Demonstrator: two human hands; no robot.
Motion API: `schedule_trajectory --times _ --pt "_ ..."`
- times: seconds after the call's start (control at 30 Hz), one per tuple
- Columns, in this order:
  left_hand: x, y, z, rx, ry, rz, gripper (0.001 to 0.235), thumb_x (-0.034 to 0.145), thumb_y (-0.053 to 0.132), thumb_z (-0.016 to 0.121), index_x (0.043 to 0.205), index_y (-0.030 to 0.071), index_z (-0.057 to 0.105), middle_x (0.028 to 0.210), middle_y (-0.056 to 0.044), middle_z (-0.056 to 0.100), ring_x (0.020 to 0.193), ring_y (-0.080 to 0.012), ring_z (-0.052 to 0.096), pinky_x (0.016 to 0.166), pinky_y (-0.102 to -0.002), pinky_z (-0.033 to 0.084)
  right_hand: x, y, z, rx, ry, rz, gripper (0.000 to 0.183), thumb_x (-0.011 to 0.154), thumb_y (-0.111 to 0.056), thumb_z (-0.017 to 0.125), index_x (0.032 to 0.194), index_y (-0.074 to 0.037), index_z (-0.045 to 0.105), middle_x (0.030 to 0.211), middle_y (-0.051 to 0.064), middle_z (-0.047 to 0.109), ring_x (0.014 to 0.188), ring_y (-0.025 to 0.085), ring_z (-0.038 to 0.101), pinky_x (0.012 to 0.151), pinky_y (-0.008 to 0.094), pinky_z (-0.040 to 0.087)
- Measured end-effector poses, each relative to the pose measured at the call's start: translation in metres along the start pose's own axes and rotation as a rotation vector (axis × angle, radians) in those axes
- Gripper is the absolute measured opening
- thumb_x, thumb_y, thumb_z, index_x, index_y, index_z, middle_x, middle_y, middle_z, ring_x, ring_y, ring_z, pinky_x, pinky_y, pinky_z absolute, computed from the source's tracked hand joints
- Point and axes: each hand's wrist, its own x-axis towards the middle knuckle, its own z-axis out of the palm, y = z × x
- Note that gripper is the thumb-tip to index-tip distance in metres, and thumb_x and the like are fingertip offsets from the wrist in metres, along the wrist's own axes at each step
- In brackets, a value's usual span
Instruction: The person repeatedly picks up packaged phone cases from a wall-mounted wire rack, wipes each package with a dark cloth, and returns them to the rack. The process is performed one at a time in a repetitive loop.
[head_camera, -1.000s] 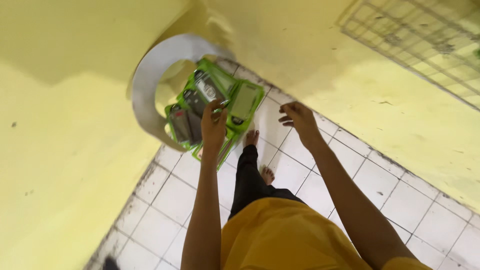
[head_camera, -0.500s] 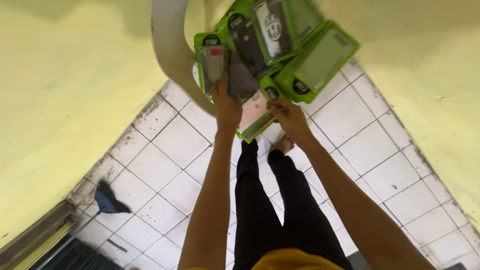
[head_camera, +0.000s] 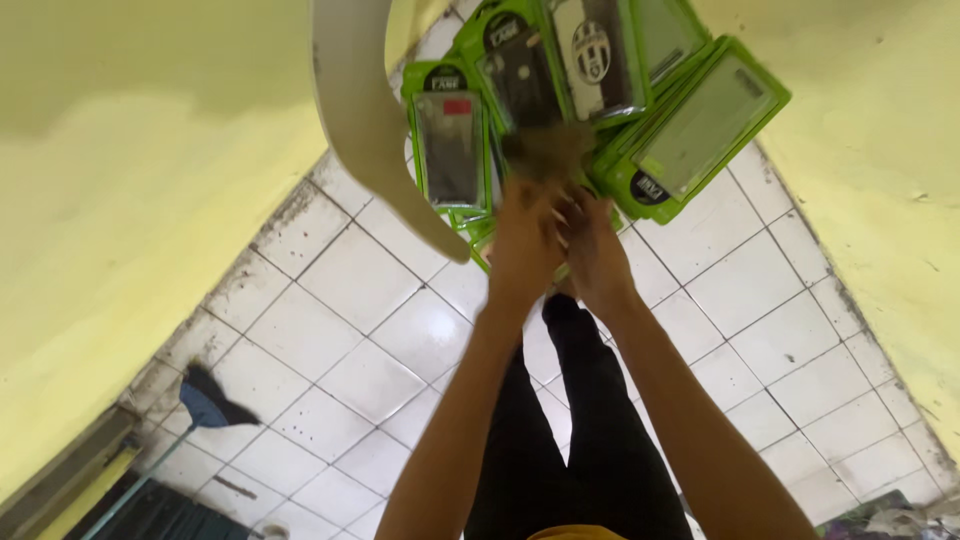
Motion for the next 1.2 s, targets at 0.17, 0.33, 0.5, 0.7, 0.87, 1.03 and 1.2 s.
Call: schedule_trajectory --times 0.17,0.33,0.5,0.7,0.87,1.03,1.2 --pt "-0.058 0.078 -0.01 -0.146 -0.298 0.018 0.039 0.093 0.003 0.061 0.132 0.001 0.062 0.12 -0.018 0.06 0.106 -0.0381 0.062 0.089 -0.045 0.054 -0.04 -0.037 -0.014 0.109 0.237 0.141 0.055 0.11 -0.037 0.054 0.15 0.0 0.047 0.142 0.018 0.058 0.127 0.031 0.056 0.11 0.046 0.045" --pt "-0.04 0.083 0.015 -0.235 -0.065 -0.085 0.014 0.106 0.008 0.063 0.118 0.005 0.07 0.103 -0.009 0.068 0.089 -0.0263 0.069 0.087 -0.039 0.056 -0.079 -0.085 -0.055 0.284 0.254 -0.103 0.051 0.107 -0.035 0.052 0.147 -0.004 0.048 0.142 0.014 0.06 0.131 0.032 0.058 0.114 0.048 0.047" --pt "0.016 0.054 0.109 0.097 0.036 0.035 0.071 0.091 0.012 0.071 0.154 0.005 0.039 0.15 -0.023 0.047 0.142 -0.0403 0.047 0.119 -0.047 0.043 -0.124 -0.133 -0.103 0.199 0.432 -0.3 0.039 0.109 -0.021 0.053 0.142 -0.003 0.046 0.14 0.015 0.059 0.131 0.032 0.058 0.114 0.049 0.049" --pt "0.051 0.047 0.187 0.519 -0.184 0.037 0.115 0.071 0.044 0.086 0.157 0.015 0.016 0.163 -0.029 0.016 0.151 -0.0509 0.02 0.118 -0.062 0.023 -0.171 -0.154 -0.127 -0.106 0.605 -0.316 0.041 0.106 0.0 0.054 0.146 0.009 0.047 0.141 0.019 0.058 0.129 0.031 0.059 0.107 0.043 0.05" --pt "0.056 0.038 0.201 0.66 -0.149 0.016 0.11 0.076 0.033 0.084 0.16 0.023 0.014 0.163 -0.03 0.019 0.148 -0.0501 0.025 0.122 -0.062 0.023 -0.193 -0.151 -0.144 0.058 0.479 -0.372 0.05 0.098 0.008 0.051 0.147 0.007 0.045 0.142 0.018 0.057 0.132 0.032 0.058 0.113 0.044 0.049" --pt "0.063 0.038 0.192 0.643 -0.211 -0.044 0.109 0.075 0.027 0.082 0.159 0.018 0.014 0.158 -0.027 0.025 0.146 -0.0471 0.029 0.12 -0.067 0.02 -0.211 -0.147 -0.157 0.097 0.477 -0.361 0.057 0.095 0.008 0.05 0.151 0.008 0.041 0.143 0.018 0.056 0.134 0.032 0.055 0.116 0.045 0.046" --pt "0.065 0.039 0.182 0.593 -0.109 -0.051 0.1 0.075 0.024 0.082 0.155 0.013 0.023 0.153 -0.022 0.037 0.144 -0.0407 0.037 0.121 -0.064 0.025 -0.238 -0.145 -0.167 0.2 0.381 -0.382 0.053 0.103 -0.001 0.05 0.154 0.01 0.041 0.148 0.019 0.055 0.136 0.032 0.054 0.116 0.045 0.045"
